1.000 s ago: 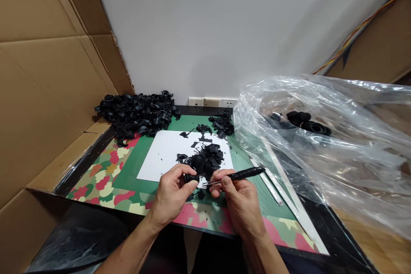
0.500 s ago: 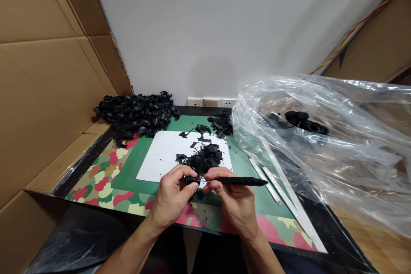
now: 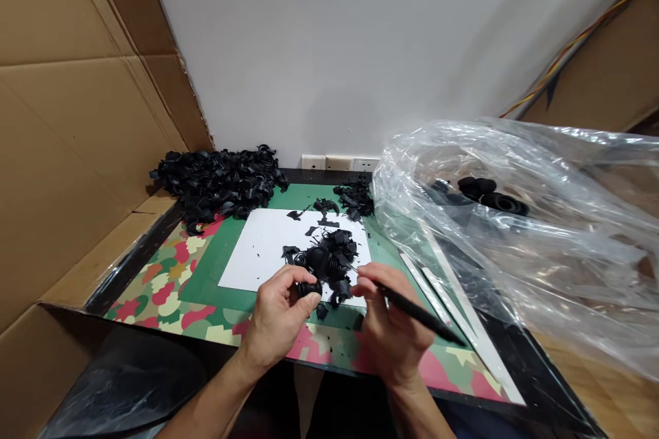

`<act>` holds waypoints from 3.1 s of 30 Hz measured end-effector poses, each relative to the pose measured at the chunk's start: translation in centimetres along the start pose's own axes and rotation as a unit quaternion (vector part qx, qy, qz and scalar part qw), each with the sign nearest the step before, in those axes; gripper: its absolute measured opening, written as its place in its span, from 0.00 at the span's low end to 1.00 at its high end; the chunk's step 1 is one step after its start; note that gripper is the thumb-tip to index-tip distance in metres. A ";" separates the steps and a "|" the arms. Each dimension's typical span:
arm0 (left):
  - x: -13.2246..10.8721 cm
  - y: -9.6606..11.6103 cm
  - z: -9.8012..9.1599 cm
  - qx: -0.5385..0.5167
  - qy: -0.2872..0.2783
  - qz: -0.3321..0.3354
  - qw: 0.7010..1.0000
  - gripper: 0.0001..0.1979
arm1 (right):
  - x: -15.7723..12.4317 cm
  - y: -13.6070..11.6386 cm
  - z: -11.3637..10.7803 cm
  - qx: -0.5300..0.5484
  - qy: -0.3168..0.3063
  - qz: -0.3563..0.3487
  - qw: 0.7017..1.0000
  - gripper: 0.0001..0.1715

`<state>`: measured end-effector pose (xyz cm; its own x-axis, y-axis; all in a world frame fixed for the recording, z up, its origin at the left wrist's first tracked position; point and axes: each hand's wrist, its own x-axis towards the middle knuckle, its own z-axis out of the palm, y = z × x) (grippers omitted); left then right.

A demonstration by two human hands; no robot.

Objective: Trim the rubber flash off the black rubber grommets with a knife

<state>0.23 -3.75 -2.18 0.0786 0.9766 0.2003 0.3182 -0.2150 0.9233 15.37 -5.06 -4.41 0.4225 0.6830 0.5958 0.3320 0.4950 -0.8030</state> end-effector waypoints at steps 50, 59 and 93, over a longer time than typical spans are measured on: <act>0.8 0.2 -0.8 -0.102 -0.032 -0.120 0.987 0.09 | -0.1 -0.8 0.6 0.133 -0.158 0.318 0.925 0.16; 0.8 0.3 -0.8 -0.053 -0.025 -0.052 0.997 0.06 | 0.4 -0.7 -0.5 0.230 -0.128 0.155 0.952 0.13; 0.7 0.1 -0.6 0.007 -0.023 0.033 0.999 0.06 | 0.1 -0.1 0.1 0.175 -0.166 0.065 0.968 0.05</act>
<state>-0.29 -3.09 -1.75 0.1436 0.9590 0.2443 0.3242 -0.2788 0.9039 15.35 -4.98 -4.25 0.1279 0.8577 0.4979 -0.0354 0.5057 -0.8620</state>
